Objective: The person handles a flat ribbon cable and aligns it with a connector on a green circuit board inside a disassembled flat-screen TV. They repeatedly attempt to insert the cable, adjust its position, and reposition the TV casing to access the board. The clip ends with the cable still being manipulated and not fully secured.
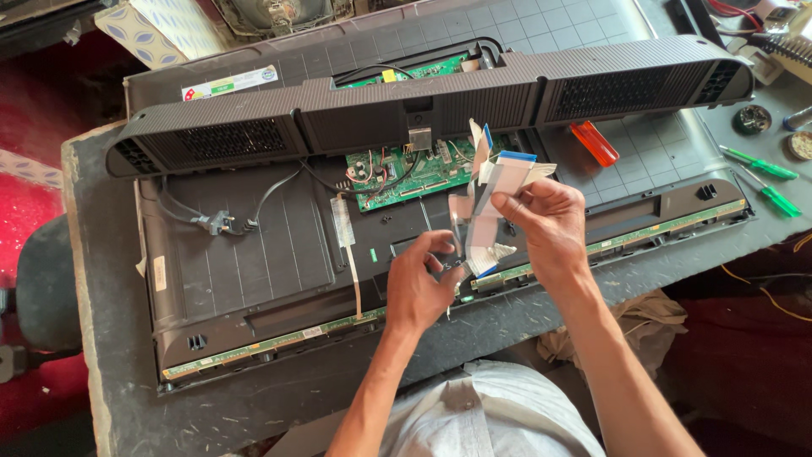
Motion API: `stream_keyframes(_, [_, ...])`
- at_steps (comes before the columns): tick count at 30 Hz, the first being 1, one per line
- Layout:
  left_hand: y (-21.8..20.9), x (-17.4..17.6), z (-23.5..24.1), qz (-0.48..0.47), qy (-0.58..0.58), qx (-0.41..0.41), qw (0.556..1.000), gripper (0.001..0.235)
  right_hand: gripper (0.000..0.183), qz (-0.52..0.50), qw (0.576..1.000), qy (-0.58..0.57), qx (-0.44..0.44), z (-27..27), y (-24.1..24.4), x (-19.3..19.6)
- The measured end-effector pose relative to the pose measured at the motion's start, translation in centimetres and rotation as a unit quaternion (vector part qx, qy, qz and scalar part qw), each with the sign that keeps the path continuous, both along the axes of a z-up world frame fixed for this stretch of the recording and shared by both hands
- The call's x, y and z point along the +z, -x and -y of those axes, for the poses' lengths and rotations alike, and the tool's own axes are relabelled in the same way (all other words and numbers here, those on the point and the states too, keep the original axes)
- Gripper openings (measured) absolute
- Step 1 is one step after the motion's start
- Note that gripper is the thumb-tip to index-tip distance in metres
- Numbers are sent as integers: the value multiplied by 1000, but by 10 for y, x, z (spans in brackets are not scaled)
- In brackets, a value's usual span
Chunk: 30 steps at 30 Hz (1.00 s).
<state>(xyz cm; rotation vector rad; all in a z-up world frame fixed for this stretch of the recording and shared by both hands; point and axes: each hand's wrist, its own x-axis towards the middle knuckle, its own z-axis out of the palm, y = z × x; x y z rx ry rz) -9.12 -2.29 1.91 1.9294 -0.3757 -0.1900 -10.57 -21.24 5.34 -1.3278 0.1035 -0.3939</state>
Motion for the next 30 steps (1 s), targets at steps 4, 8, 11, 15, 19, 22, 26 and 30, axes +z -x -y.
stream_keyframes(4, [13, 3, 5, 42, -104, 14, 994, 45, 20, -9, 1000, 3, 0, -1, 1, 1])
stream_keyframes(8, [15, 0, 14, 89, -127, -4, 988, 37, 18, 14, 1000, -6, 0, 0, 2, 0])
stream_keyframes(11, [17, -4, 19, 88, -117, -2, 989, 30, 17, 27, 999, -22, -4, 2, 7, -1])
stream_keyframes(15, [13, 1, 22, 131, -64, 27, 989, 23, 15, 29, 999, -43, -6, 5, 10, -2])
stream_keyframes(19, [1, 11, 19, -73, 37, 21, 996, 69, 16, 26, 998, -53, -2, 9, 10, -5])
stream_keyframes(22, [-11, 19, 12, -4, 279, -27, 960, 87, 18, 12, 997, -68, 20, 14, 11, -9])
stream_keyframes(26, [-30, 33, -6, -160, 518, -40, 840, 96, 21, 4, 993, -104, 50, 19, 7, -14])
stream_keyframes(30, [-45, 53, -27, 5, 218, -82, 973, 68, 15, -16, 997, -42, 59, 20, 4, -14])
